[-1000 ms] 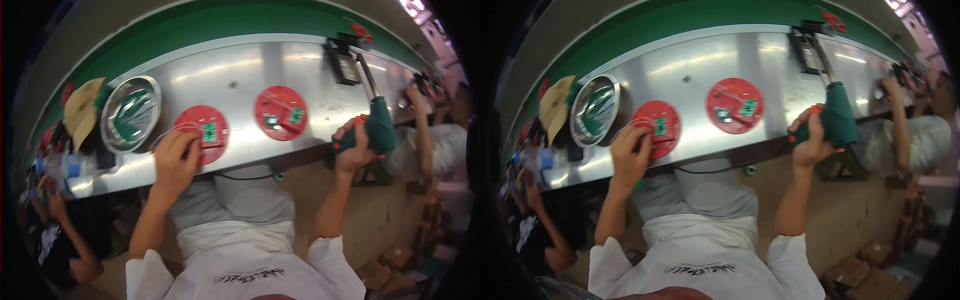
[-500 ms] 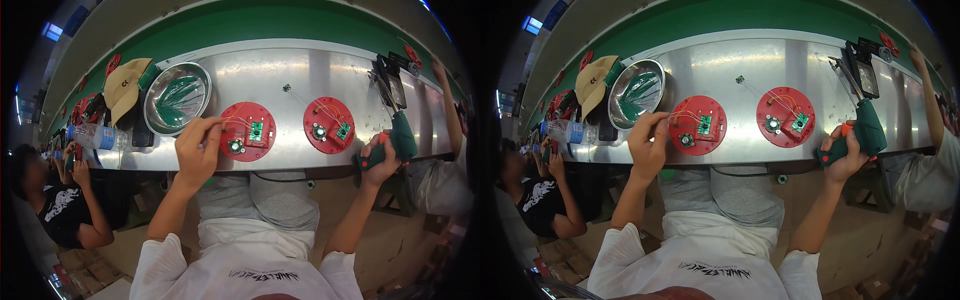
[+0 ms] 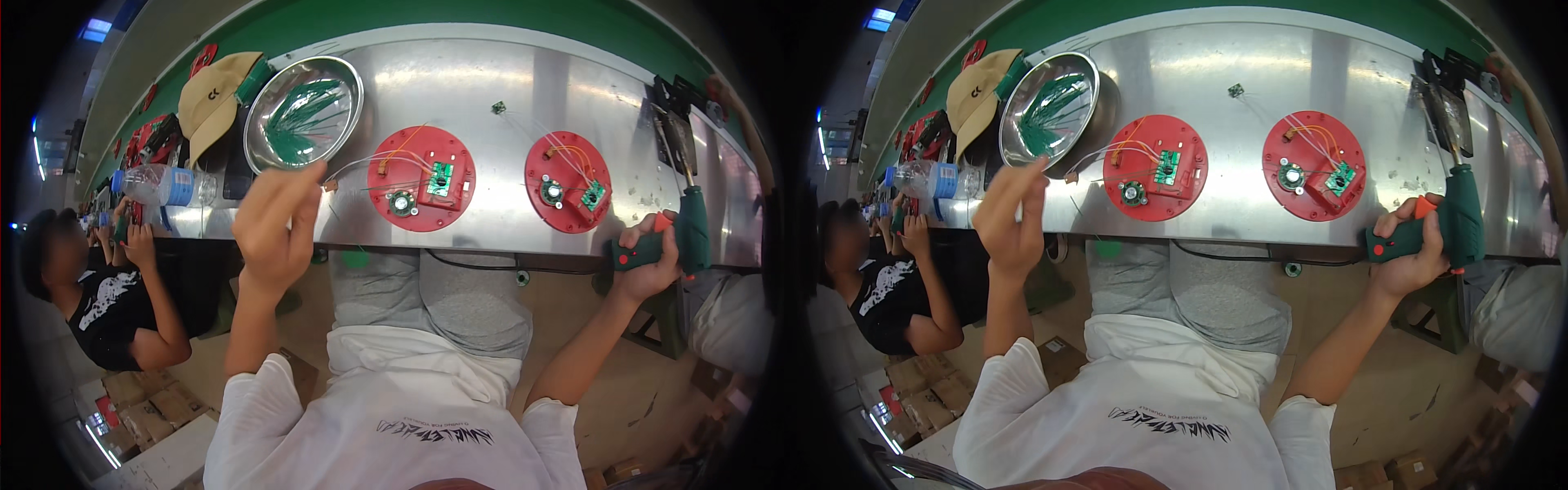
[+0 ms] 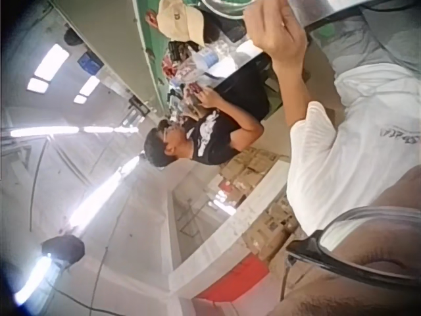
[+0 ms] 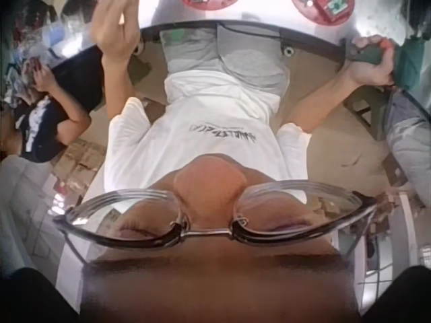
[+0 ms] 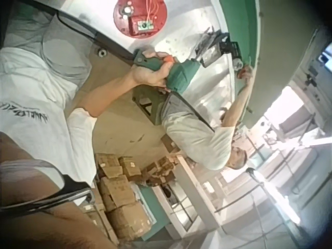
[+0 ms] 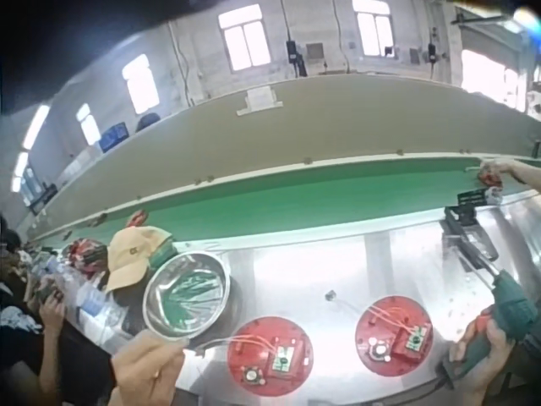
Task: Soldering electronic components and wires onto small circular printed circuit boards at an assembly line.
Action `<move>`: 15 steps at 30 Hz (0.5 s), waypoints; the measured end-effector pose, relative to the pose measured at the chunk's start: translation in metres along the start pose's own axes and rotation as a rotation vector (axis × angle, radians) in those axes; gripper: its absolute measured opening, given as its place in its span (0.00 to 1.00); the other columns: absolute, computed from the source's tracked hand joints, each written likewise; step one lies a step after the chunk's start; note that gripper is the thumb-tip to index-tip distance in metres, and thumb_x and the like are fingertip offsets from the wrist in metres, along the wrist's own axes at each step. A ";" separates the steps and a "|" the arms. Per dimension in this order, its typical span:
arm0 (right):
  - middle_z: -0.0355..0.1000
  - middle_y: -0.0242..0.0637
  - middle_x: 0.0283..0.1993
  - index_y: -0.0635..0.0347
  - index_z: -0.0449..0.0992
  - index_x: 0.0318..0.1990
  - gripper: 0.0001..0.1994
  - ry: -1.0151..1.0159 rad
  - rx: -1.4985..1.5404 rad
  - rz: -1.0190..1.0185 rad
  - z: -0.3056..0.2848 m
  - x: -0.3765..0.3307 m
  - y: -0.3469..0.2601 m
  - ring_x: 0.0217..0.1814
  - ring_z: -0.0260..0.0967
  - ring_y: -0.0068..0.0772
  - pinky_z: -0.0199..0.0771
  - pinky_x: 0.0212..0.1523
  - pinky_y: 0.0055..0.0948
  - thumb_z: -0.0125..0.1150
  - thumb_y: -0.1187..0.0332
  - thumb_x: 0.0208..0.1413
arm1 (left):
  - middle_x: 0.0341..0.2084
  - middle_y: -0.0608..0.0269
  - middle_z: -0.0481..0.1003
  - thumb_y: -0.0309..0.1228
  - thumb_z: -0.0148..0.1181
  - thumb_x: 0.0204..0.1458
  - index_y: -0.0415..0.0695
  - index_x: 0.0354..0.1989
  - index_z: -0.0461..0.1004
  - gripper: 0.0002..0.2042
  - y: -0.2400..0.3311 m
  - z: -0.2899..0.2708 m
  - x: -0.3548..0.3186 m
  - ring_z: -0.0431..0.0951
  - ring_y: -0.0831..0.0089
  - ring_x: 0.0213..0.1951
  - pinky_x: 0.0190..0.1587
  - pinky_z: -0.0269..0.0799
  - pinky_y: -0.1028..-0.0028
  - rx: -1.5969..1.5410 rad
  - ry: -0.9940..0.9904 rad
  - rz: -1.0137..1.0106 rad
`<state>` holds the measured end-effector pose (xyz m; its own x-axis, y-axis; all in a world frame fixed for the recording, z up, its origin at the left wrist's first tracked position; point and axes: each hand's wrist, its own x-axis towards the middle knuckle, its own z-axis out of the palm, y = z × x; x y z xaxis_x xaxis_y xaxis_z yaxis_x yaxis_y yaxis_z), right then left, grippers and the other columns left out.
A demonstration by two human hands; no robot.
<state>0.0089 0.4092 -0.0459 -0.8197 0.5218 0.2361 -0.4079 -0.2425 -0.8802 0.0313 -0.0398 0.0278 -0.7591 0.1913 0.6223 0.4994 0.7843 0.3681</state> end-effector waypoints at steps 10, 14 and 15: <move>0.72 0.45 0.35 0.67 0.72 0.54 0.15 -0.067 0.024 0.034 -0.011 0.005 0.003 0.22 0.66 0.32 0.68 0.24 0.33 0.52 0.66 0.68 | 0.28 0.57 0.73 0.23 0.77 0.45 0.35 0.48 0.82 0.19 -0.008 0.011 -0.064 0.74 0.57 0.31 0.34 0.71 0.62 -0.082 -0.355 0.095; 0.72 0.44 0.34 0.67 0.72 0.53 0.14 -0.011 0.006 0.007 -0.003 0.001 0.001 0.20 0.66 0.33 0.68 0.22 0.33 0.53 0.67 0.67 | 0.28 0.60 0.74 0.22 0.79 0.43 0.36 0.38 0.83 0.13 -0.022 0.029 -0.079 0.71 0.63 0.26 0.28 0.65 0.67 -0.055 -0.144 0.375; 0.72 0.44 0.34 0.67 0.73 0.53 0.14 0.002 -0.007 0.002 0.000 0.001 0.000 0.20 0.66 0.33 0.68 0.22 0.33 0.54 0.67 0.67 | 0.27 0.61 0.73 0.22 0.79 0.44 0.36 0.36 0.83 0.12 -0.020 0.030 -0.080 0.70 0.64 0.25 0.27 0.64 0.67 -0.057 -0.157 0.358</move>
<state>0.0086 0.4097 -0.0457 -0.8197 0.5228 0.2341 -0.4037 -0.2373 -0.8836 0.0694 -0.0534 -0.0503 -0.5849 0.5385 0.6066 0.7633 0.6184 0.1870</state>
